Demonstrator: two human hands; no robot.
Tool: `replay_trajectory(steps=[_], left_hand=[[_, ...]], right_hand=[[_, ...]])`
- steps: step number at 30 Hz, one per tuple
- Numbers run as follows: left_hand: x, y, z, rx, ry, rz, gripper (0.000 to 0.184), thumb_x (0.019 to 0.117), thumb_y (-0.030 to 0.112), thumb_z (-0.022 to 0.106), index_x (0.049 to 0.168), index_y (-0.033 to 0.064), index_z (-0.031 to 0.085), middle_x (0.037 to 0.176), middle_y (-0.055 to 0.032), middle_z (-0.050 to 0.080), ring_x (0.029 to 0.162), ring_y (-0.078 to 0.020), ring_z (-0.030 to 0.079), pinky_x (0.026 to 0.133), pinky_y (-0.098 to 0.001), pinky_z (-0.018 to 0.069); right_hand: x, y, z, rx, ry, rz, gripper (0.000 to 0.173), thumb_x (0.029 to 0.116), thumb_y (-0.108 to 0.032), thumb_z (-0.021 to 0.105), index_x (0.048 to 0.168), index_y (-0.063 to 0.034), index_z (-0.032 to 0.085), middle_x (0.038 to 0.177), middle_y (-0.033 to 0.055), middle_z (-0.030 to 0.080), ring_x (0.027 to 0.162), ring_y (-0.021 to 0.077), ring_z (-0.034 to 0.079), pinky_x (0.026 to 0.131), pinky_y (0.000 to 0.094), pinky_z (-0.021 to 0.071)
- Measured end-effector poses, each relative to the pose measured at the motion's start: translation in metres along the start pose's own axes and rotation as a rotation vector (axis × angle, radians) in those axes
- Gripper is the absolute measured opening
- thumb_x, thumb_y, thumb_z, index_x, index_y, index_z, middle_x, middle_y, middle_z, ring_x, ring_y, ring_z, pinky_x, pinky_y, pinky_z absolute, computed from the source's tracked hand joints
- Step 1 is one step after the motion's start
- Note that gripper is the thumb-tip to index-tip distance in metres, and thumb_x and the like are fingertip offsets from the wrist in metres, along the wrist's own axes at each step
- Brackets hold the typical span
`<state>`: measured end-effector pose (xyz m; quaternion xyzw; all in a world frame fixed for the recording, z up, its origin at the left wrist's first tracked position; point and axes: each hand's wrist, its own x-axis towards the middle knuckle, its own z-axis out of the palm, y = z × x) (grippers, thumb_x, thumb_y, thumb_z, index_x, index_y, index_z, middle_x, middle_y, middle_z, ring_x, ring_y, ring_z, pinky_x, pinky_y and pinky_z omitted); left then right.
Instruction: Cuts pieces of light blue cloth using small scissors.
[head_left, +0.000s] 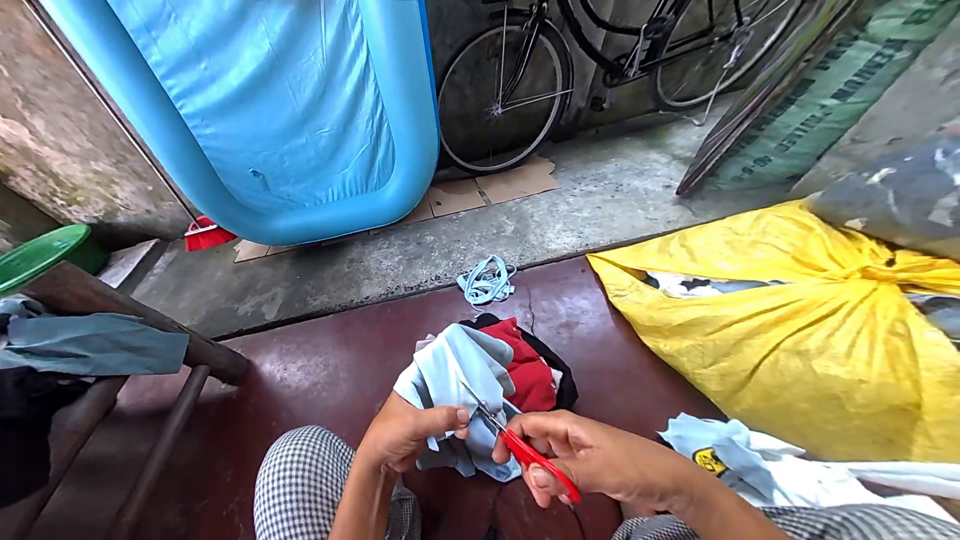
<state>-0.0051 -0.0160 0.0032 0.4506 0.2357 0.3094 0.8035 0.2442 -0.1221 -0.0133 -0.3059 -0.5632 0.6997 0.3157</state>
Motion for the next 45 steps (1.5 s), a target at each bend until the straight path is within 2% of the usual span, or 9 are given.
replay_trajectory(steps=[5, 10, 17, 22, 27, 31, 35, 40, 45], left_hand=[[0.000, -0.001, -0.001, 0.002, -0.016, -0.004, 0.044, 0.0751, -0.011, 0.077, 0.113, 0.0018, 0.059, 0.090, -0.0090, 0.074, 0.073, -0.0154, 0.072, 0.072, -0.0313, 0.0622], [0.000, -0.003, -0.001, 0.033, -0.030, -0.016, 0.046, 0.0748, -0.011, 0.077, 0.115, 0.0012, 0.058, 0.091, -0.0094, 0.074, 0.074, -0.0171, 0.072, 0.071, -0.0327, 0.0624], [0.002, -0.009, 0.004, 0.064, 0.000, -0.027, 0.045, 0.0761, -0.010, 0.077, 0.116, -0.0011, 0.057, 0.090, -0.0102, 0.074, 0.076, -0.0174, 0.072, 0.076, -0.0341, 0.0621], [0.003, -0.009, 0.006, 0.075, 0.029, -0.023, 0.046, 0.0761, -0.010, 0.078, 0.116, -0.0020, 0.057, 0.090, -0.0113, 0.073, 0.077, -0.0184, 0.072, 0.077, -0.0351, 0.0622], [0.005, -0.014, 0.006, 0.105, 0.044, -0.005, 0.046, 0.0755, -0.009, 0.078, 0.116, -0.0035, 0.057, 0.090, -0.0116, 0.073, 0.078, -0.0187, 0.072, 0.078, -0.0361, 0.0618], [0.004, -0.017, 0.009, 0.165, 0.047, -0.012, 0.049, 0.0745, -0.008, 0.080, 0.117, -0.0047, 0.057, 0.094, -0.0122, 0.073, 0.085, -0.0197, 0.073, 0.084, -0.0374, 0.0617], [0.004, -0.017, 0.009, 0.185, 0.047, -0.017, 0.051, 0.0753, -0.007, 0.081, 0.121, -0.0049, 0.057, 0.098, -0.0130, 0.073, 0.088, -0.0207, 0.073, 0.086, -0.0384, 0.0617], [0.006, -0.018, 0.008, 0.236, 0.033, -0.001, 0.050, 0.0760, -0.007, 0.081, 0.120, -0.0050, 0.058, 0.099, -0.0127, 0.073, 0.090, -0.0202, 0.073, 0.088, -0.0379, 0.0611], [0.005, -0.021, 0.008, 0.375, 0.006, -0.036, 0.047, 0.0780, -0.002, 0.081, 0.120, -0.0033, 0.060, 0.100, -0.0110, 0.074, 0.092, -0.0189, 0.073, 0.089, -0.0370, 0.0613]], right_hand=[[-0.001, -0.001, 0.000, 0.000, 0.011, 0.035, 0.033, 0.0986, -0.031, 0.068, 0.127, -0.0150, 0.064, 0.093, 0.0004, 0.069, 0.077, 0.0085, 0.067, 0.066, 0.0237, 0.0567], [0.001, 0.000, 0.004, 0.052, 0.006, 0.084, 0.038, 0.0992, -0.033, 0.066, 0.132, -0.0149, 0.059, 0.098, 0.0012, 0.068, 0.086, 0.0132, 0.069, 0.078, 0.0313, 0.0598], [0.004, 0.001, 0.010, 0.051, 0.074, 0.099, 0.038, 0.1003, -0.033, 0.064, 0.132, -0.0128, 0.058, 0.100, 0.0018, 0.068, 0.089, 0.0147, 0.069, 0.080, 0.0343, 0.0601], [0.005, 0.001, 0.012, 0.077, 0.177, 0.088, 0.027, 0.0981, -0.021, 0.067, 0.124, -0.0121, 0.064, 0.093, 0.0016, 0.068, 0.078, 0.0143, 0.069, 0.070, 0.0337, 0.0621], [0.006, 0.002, 0.013, 0.088, 0.156, 0.085, 0.032, 0.0983, -0.023, 0.067, 0.127, -0.0114, 0.061, 0.095, 0.0030, 0.069, 0.082, 0.0164, 0.071, 0.073, 0.0357, 0.0628], [0.005, 0.003, 0.012, 0.097, 0.127, 0.080, 0.037, 0.0996, -0.032, 0.066, 0.129, -0.0122, 0.057, 0.105, 0.0026, 0.067, 0.090, 0.0169, 0.070, 0.077, 0.0367, 0.0623], [0.005, 0.004, 0.012, 0.077, 0.142, 0.078, 0.036, 0.0998, -0.031, 0.066, 0.129, -0.0120, 0.057, 0.105, 0.0024, 0.067, 0.091, 0.0165, 0.070, 0.078, 0.0361, 0.0617], [0.006, 0.003, 0.014, 0.046, 0.214, 0.088, 0.031, 0.0991, -0.022, 0.065, 0.127, -0.0112, 0.060, 0.104, 0.0033, 0.069, 0.085, 0.0164, 0.070, 0.073, 0.0361, 0.0628], [0.007, 0.004, 0.012, 0.046, 0.182, 0.102, 0.036, 0.0987, -0.032, 0.067, 0.128, -0.0140, 0.056, 0.099, 0.0016, 0.067, 0.087, 0.0161, 0.069, 0.075, 0.0366, 0.0614]])
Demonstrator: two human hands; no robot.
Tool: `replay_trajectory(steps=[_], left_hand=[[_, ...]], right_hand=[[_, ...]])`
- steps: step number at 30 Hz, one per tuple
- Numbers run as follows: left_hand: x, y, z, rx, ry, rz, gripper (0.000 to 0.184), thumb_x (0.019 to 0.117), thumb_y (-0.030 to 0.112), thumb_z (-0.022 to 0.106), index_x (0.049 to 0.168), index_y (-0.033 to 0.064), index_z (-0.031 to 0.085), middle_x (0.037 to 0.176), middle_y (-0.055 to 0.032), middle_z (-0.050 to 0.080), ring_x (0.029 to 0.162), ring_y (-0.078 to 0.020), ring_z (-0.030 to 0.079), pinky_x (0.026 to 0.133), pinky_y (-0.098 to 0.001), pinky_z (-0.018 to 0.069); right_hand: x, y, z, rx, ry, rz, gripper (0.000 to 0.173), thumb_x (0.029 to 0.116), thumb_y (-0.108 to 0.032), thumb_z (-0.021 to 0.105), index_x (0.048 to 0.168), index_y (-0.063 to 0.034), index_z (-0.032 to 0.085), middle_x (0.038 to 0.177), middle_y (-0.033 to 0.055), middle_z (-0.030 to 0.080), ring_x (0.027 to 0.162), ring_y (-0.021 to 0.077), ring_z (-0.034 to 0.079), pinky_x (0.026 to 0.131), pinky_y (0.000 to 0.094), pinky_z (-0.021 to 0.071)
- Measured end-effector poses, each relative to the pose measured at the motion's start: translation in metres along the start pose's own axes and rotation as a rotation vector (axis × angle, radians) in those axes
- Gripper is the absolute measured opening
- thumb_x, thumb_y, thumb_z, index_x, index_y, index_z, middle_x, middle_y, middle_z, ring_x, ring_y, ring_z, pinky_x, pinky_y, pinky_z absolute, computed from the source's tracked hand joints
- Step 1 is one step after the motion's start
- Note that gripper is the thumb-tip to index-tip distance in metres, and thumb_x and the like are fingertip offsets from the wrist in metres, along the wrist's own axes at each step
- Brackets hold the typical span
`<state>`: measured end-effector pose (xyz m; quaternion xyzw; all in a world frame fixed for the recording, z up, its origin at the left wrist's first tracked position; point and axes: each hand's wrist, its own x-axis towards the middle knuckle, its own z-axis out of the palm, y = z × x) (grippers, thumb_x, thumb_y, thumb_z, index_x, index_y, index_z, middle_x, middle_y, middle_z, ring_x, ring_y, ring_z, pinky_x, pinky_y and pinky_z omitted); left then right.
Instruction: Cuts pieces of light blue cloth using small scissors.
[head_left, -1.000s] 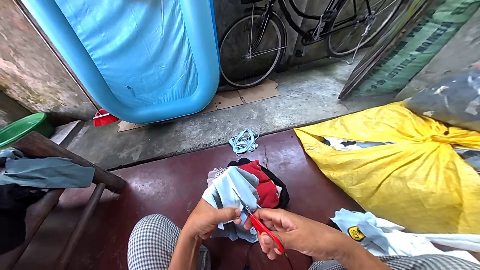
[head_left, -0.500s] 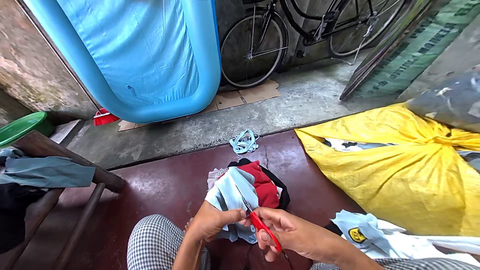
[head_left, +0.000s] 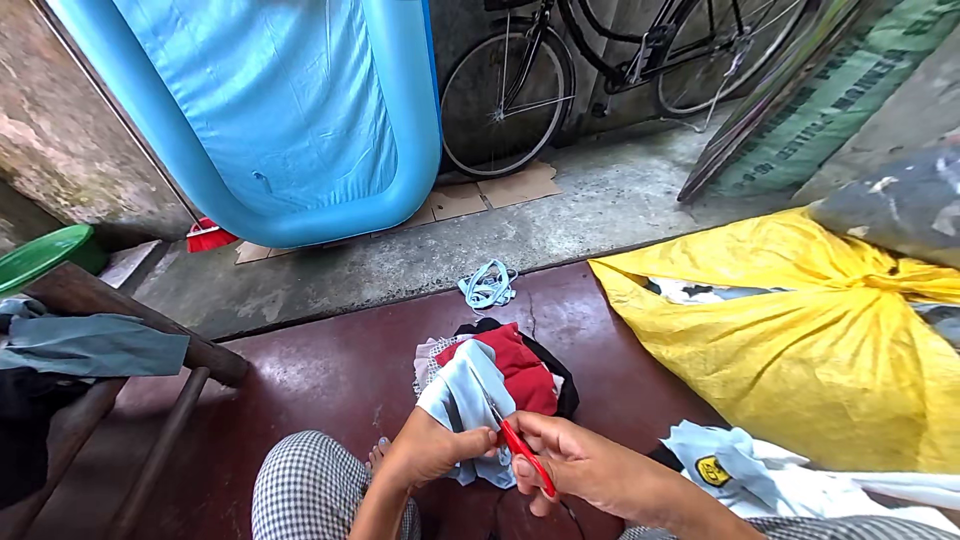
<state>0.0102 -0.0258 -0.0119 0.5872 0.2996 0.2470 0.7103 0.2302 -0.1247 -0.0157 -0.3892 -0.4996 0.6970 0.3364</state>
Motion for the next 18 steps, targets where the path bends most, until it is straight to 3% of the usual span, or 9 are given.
replay_trajectory(steps=[8, 15, 18], left_hand=[[0.001, -0.003, 0.001, 0.018, -0.006, -0.025, 0.047, 0.0779, -0.001, 0.082, 0.120, -0.0026, 0.060, 0.099, -0.0103, 0.074, 0.092, -0.0185, 0.073, 0.088, -0.0364, 0.0614], [0.003, -0.009, 0.000, 0.072, -0.049, -0.075, 0.054, 0.0776, 0.002, 0.083, 0.125, -0.0013, 0.059, 0.106, -0.0087, 0.074, 0.098, -0.0178, 0.072, 0.091, -0.0364, 0.0607], [0.005, -0.013, 0.000, 0.077, -0.063, -0.114, 0.054, 0.0769, 0.003, 0.084, 0.125, -0.0005, 0.059, 0.106, -0.0083, 0.074, 0.098, -0.0168, 0.072, 0.092, -0.0360, 0.0603]], right_hand=[[0.000, -0.002, 0.003, 0.008, 0.087, 0.025, 0.028, 0.0979, -0.022, 0.067, 0.123, -0.0117, 0.059, 0.094, 0.0027, 0.067, 0.080, 0.0167, 0.070, 0.072, 0.0367, 0.0625], [0.002, 0.003, -0.003, -0.032, 0.025, 0.030, 0.037, 0.0984, -0.035, 0.067, 0.126, -0.0135, 0.055, 0.098, 0.0011, 0.067, 0.089, 0.0146, 0.069, 0.078, 0.0340, 0.0597], [0.003, 0.006, -0.001, -0.020, 0.088, 0.030, 0.033, 0.0975, -0.029, 0.068, 0.123, -0.0116, 0.058, 0.096, 0.0024, 0.068, 0.084, 0.0155, 0.069, 0.076, 0.0348, 0.0611]])
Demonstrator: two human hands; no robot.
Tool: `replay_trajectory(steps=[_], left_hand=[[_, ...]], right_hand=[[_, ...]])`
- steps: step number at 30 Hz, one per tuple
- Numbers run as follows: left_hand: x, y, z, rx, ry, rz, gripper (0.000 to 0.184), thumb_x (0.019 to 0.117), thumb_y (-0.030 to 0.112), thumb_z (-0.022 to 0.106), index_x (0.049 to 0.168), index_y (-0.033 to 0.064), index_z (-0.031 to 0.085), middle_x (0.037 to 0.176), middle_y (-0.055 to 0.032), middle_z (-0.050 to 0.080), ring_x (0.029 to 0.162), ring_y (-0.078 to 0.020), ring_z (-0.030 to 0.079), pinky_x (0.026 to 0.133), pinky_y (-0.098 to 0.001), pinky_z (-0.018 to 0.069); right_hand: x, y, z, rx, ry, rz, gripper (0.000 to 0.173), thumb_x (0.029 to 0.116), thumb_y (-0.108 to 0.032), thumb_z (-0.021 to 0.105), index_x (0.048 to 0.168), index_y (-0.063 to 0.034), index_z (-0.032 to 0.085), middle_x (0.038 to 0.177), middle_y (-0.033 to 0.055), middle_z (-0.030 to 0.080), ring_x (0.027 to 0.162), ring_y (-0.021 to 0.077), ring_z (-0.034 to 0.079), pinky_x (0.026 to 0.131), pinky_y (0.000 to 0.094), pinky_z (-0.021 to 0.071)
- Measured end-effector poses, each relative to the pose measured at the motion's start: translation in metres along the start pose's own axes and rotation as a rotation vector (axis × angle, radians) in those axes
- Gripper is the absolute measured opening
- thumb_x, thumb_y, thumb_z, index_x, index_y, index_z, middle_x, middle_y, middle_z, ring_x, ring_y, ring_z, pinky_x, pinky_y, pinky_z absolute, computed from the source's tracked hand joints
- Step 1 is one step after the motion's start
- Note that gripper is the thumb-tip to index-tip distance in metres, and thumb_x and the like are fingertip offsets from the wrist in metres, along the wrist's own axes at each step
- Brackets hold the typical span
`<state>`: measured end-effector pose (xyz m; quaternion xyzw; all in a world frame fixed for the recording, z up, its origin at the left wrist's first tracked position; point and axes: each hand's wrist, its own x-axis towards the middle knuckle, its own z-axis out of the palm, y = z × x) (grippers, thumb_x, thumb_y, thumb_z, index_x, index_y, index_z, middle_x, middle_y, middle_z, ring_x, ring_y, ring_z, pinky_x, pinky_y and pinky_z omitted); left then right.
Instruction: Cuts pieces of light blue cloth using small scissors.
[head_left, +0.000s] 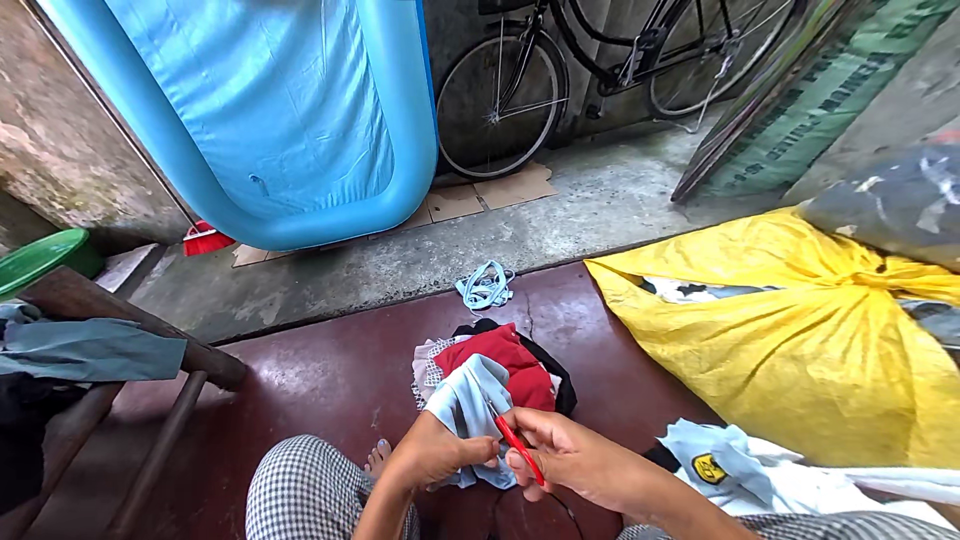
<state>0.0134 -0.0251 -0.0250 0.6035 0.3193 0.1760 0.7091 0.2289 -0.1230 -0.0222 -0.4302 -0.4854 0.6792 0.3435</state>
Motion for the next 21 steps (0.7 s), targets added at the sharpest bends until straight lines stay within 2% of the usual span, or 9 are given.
replay_trajectory(steps=[4, 6, 7, 9, 11, 13, 15, 18, 21], left_hand=[[0.003, -0.003, 0.001, -0.042, -0.013, -0.004, 0.053, 0.0779, 0.003, 0.085, 0.124, -0.0014, 0.059, 0.105, -0.0090, 0.074, 0.097, -0.0181, 0.073, 0.092, -0.0371, 0.0606], [0.006, -0.004, -0.002, -0.149, 0.019, 0.027, 0.049, 0.0837, 0.010, 0.083, 0.124, -0.0040, 0.059, 0.103, -0.0107, 0.074, 0.095, -0.0195, 0.072, 0.090, -0.0387, 0.0602], [0.009, -0.006, -0.004, -0.246, 0.045, 0.036, 0.048, 0.0903, 0.016, 0.076, 0.128, -0.0052, 0.056, 0.105, -0.0123, 0.073, 0.097, -0.0208, 0.072, 0.091, -0.0401, 0.0596], [0.017, -0.005, -0.006, -0.487, 0.162, -0.059, 0.044, 0.1056, 0.033, 0.051, 0.133, -0.0018, 0.052, 0.109, -0.0153, 0.071, 0.100, -0.0238, 0.071, 0.091, -0.0427, 0.0590], [0.028, 0.000, -0.007, -0.723, 0.327, -0.191, 0.053, 0.1069, 0.049, 0.042, 0.128, 0.0025, 0.056, 0.108, -0.0173, 0.070, 0.099, -0.0274, 0.070, 0.088, -0.0466, 0.0585], [0.037, -0.008, -0.011, -0.834, 0.406, -0.229, 0.048, 0.1059, 0.044, 0.047, 0.126, 0.0019, 0.058, 0.108, -0.0190, 0.069, 0.098, -0.0290, 0.070, 0.087, -0.0482, 0.0585], [0.044, -0.021, -0.014, -0.763, 0.477, -0.223, 0.037, 0.1060, 0.031, 0.053, 0.124, -0.0009, 0.058, 0.103, -0.0187, 0.070, 0.093, -0.0271, 0.071, 0.083, -0.0453, 0.0599], [0.050, -0.029, -0.016, -0.541, 0.540, -0.216, 0.039, 0.1051, 0.031, 0.057, 0.124, -0.0032, 0.060, 0.100, -0.0191, 0.071, 0.089, -0.0266, 0.071, 0.080, -0.0438, 0.0606], [0.052, -0.030, -0.014, -0.522, 0.566, -0.159, 0.037, 0.1043, 0.025, 0.059, 0.126, -0.0045, 0.058, 0.103, -0.0209, 0.071, 0.091, -0.0284, 0.072, 0.082, -0.0451, 0.0611]], right_hand=[[0.001, 0.001, -0.001, -0.015, 0.070, 0.024, 0.028, 0.0972, -0.024, 0.068, 0.120, -0.0096, 0.061, 0.090, 0.0033, 0.068, 0.078, 0.0166, 0.070, 0.072, 0.0354, 0.0621], [0.000, 0.000, -0.001, -0.010, 0.088, 0.016, 0.028, 0.0970, -0.023, 0.067, 0.121, -0.0097, 0.061, 0.091, 0.0031, 0.068, 0.077, 0.0160, 0.070, 0.072, 0.0347, 0.0621], [-0.001, -0.001, -0.001, -0.010, 0.094, 0.012, 0.028, 0.0969, -0.022, 0.067, 0.121, -0.0098, 0.061, 0.092, 0.0029, 0.068, 0.077, 0.0155, 0.070, 0.071, 0.0338, 0.0620], [-0.003, -0.003, -0.001, -0.042, 0.087, 0.016, 0.027, 0.0978, -0.021, 0.066, 0.122, -0.0110, 0.061, 0.094, 0.0024, 0.068, 0.079, 0.0149, 0.070, 0.072, 0.0336, 0.0619], [-0.003, -0.001, -0.001, -0.126, 0.067, 0.035, 0.028, 0.0989, -0.022, 0.065, 0.125, -0.0114, 0.060, 0.098, 0.0027, 0.069, 0.082, 0.0148, 0.070, 0.074, 0.0340, 0.0613], [-0.003, 0.002, 0.000, -0.215, 0.055, 0.075, 0.030, 0.0997, -0.024, 0.064, 0.126, -0.0109, 0.060, 0.101, 0.0033, 0.069, 0.084, 0.0150, 0.070, 0.074, 0.0340, 0.0610], [-0.002, 0.004, 0.003, -0.260, 0.064, 0.121, 0.032, 0.0999, -0.026, 0.064, 0.127, -0.0106, 0.059, 0.101, 0.0043, 0.069, 0.083, 0.0150, 0.069, 0.073, 0.0336, 0.0598], [0.000, 0.007, 0.004, -0.220, 0.132, 0.160, 0.031, 0.1005, -0.027, 0.064, 0.126, -0.0098, 0.059, 0.101, 0.0048, 0.070, 0.083, 0.0161, 0.070, 0.073, 0.0346, 0.0608], [0.003, 0.011, 0.004, -0.124, 0.205, 0.185, 0.027, 0.1003, -0.022, 0.064, 0.123, -0.0086, 0.060, 0.099, 0.0048, 0.069, 0.083, 0.0167, 0.071, 0.073, 0.0359, 0.0615]])
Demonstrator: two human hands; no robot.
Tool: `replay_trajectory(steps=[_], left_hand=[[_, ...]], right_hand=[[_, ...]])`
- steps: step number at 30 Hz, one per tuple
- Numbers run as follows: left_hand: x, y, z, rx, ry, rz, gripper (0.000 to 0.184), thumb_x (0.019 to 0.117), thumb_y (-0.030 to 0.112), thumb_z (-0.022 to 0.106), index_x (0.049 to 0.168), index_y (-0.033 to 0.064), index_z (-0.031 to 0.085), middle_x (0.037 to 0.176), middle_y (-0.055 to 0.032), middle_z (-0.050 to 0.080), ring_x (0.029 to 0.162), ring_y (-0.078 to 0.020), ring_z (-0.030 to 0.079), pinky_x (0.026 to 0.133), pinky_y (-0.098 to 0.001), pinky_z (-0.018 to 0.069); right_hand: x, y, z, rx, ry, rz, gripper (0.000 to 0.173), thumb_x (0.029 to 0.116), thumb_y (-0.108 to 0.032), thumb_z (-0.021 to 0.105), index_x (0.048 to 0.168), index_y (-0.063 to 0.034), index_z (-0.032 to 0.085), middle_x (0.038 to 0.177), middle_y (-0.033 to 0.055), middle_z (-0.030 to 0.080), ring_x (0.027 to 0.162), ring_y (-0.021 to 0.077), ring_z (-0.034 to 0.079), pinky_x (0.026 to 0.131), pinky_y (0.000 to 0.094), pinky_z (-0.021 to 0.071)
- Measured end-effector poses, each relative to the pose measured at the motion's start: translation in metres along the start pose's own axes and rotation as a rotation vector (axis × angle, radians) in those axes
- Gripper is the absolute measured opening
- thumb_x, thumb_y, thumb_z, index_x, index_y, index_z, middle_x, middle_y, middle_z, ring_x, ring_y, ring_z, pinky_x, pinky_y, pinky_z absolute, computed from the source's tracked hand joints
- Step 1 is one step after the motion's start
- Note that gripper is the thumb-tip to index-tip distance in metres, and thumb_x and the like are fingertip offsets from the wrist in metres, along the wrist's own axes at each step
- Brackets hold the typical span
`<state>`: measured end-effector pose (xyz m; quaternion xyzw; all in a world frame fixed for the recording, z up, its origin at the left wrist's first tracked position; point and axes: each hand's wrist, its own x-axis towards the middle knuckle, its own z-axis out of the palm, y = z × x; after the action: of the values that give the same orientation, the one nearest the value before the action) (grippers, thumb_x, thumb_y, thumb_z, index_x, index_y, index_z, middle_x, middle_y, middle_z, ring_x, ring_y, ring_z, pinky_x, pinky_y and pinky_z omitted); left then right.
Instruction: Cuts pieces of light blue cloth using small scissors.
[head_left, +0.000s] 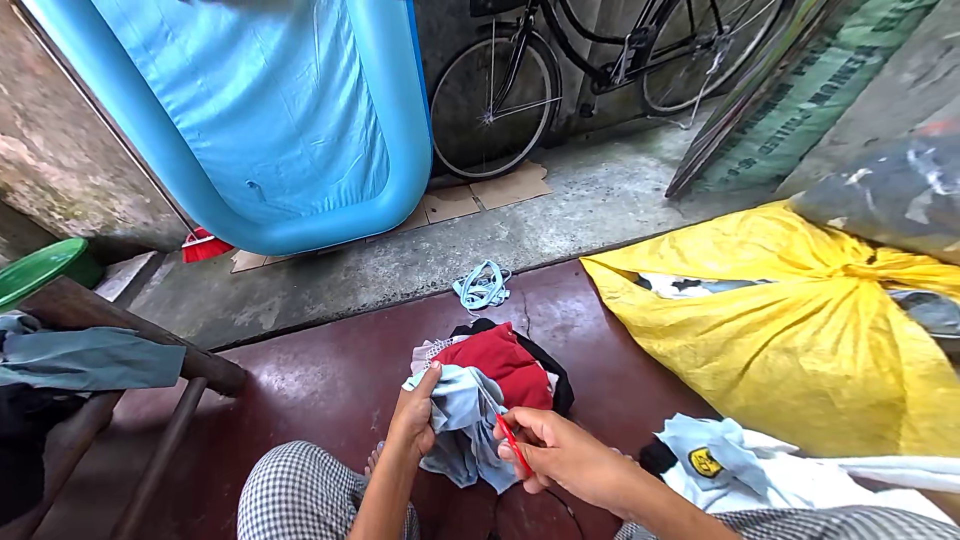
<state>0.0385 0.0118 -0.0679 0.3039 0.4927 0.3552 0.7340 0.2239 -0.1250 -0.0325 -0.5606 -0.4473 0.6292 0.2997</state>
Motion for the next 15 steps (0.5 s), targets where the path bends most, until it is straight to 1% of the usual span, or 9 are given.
replay_trajectory(steps=[2, 4, 6, 7, 9, 10, 12, 15], left_hand=[[0.000, -0.002, 0.004, -0.108, 0.010, 0.031, 0.032, 0.1031, 0.017, 0.060, 0.126, -0.0053, 0.057, 0.103, -0.0213, 0.070, 0.091, -0.0285, 0.071, 0.083, -0.0454, 0.0604], [-0.002, -0.003, 0.008, -0.262, -0.009, -0.011, 0.026, 0.1027, 0.010, 0.058, 0.123, -0.0044, 0.056, 0.099, -0.0194, 0.069, 0.087, -0.0259, 0.070, 0.079, -0.0424, 0.0605], [-0.006, -0.005, 0.009, -0.407, -0.045, -0.106, 0.015, 0.1012, 0.004, 0.052, 0.114, -0.0022, 0.056, 0.090, -0.0168, 0.068, 0.079, -0.0232, 0.070, 0.073, -0.0385, 0.0611], [-0.009, -0.007, 0.011, -0.473, -0.052, -0.145, 0.012, 0.1000, 0.003, 0.049, 0.107, -0.0019, 0.057, 0.085, -0.0163, 0.068, 0.074, -0.0227, 0.069, 0.069, -0.0373, 0.0610], [-0.014, -0.010, 0.015, -0.590, -0.056, -0.197, 0.013, 0.0957, 0.002, 0.045, 0.094, -0.0016, 0.057, 0.076, -0.0165, 0.066, 0.067, -0.0232, 0.068, 0.062, -0.0370, 0.0602], [-0.015, -0.011, 0.017, -0.631, -0.060, -0.210, 0.014, 0.0943, 0.003, 0.044, 0.090, -0.0011, 0.057, 0.074, -0.0164, 0.066, 0.065, -0.0235, 0.068, 0.061, -0.0371, 0.0598], [-0.014, -0.012, 0.020, -0.681, -0.046, -0.216, 0.013, 0.0922, 0.005, 0.044, 0.087, -0.0001, 0.056, 0.073, -0.0163, 0.065, 0.064, -0.0244, 0.067, 0.059, -0.0382, 0.0591], [-0.013, -0.010, 0.023, -0.722, -0.004, -0.186, 0.010, 0.0908, 0.006, 0.046, 0.088, 0.0008, 0.054, 0.074, -0.0169, 0.064, 0.065, -0.0258, 0.066, 0.059, -0.0406, 0.0589]], right_hand=[[0.001, 0.002, 0.004, 0.030, -0.004, 0.013, 0.026, 0.1007, -0.020, 0.063, 0.124, -0.0078, 0.059, 0.100, 0.0055, 0.069, 0.084, 0.0169, 0.070, 0.074, 0.0362, 0.0611], [0.001, 0.004, 0.009, 0.015, -0.018, -0.003, 0.028, 0.1004, -0.020, 0.062, 0.125, -0.0077, 0.058, 0.100, 0.0051, 0.069, 0.082, 0.0160, 0.070, 0.072, 0.0347, 0.0604], [0.002, 0.004, 0.012, 0.006, -0.031, -0.010, 0.030, 0.1004, -0.021, 0.062, 0.127, -0.0077, 0.057, 0.100, 0.0050, 0.069, 0.083, 0.0157, 0.070, 0.073, 0.0347, 0.0604], [0.002, 0.004, 0.013, 0.002, -0.032, -0.014, 0.030, 0.1004, -0.021, 0.062, 0.127, -0.0075, 0.057, 0.100, 0.0050, 0.069, 0.083, 0.0157, 0.070, 0.073, 0.0347, 0.0604], [0.002, 0.003, 0.012, 0.002, -0.033, -0.015, 0.029, 0.1004, -0.021, 0.063, 0.126, -0.0074, 0.057, 0.101, 0.0050, 0.069, 0.083, 0.0155, 0.070, 0.073, 0.0345, 0.0603], [0.003, 0.003, 0.012, 0.002, -0.034, -0.018, 0.029, 0.1006, -0.021, 0.062, 0.126, -0.0077, 0.057, 0.101, 0.0047, 0.069, 0.084, 0.0152, 0.070, 0.073, 0.0342, 0.0603], [0.002, 0.004, 0.013, 0.001, -0.031, -0.024, 0.028, 0.1009, -0.020, 0.062, 0.125, -0.0075, 0.058, 0.102, 0.0049, 0.069, 0.084, 0.0153, 0.070, 0.073, 0.0344, 0.0605], [0.003, 0.004, 0.015, -0.014, -0.028, -0.032, 0.030, 0.1005, -0.023, 0.063, 0.126, -0.0076, 0.058, 0.101, 0.0057, 0.069, 0.084, 0.0161, 0.070, 0.073, 0.0349, 0.0603]])
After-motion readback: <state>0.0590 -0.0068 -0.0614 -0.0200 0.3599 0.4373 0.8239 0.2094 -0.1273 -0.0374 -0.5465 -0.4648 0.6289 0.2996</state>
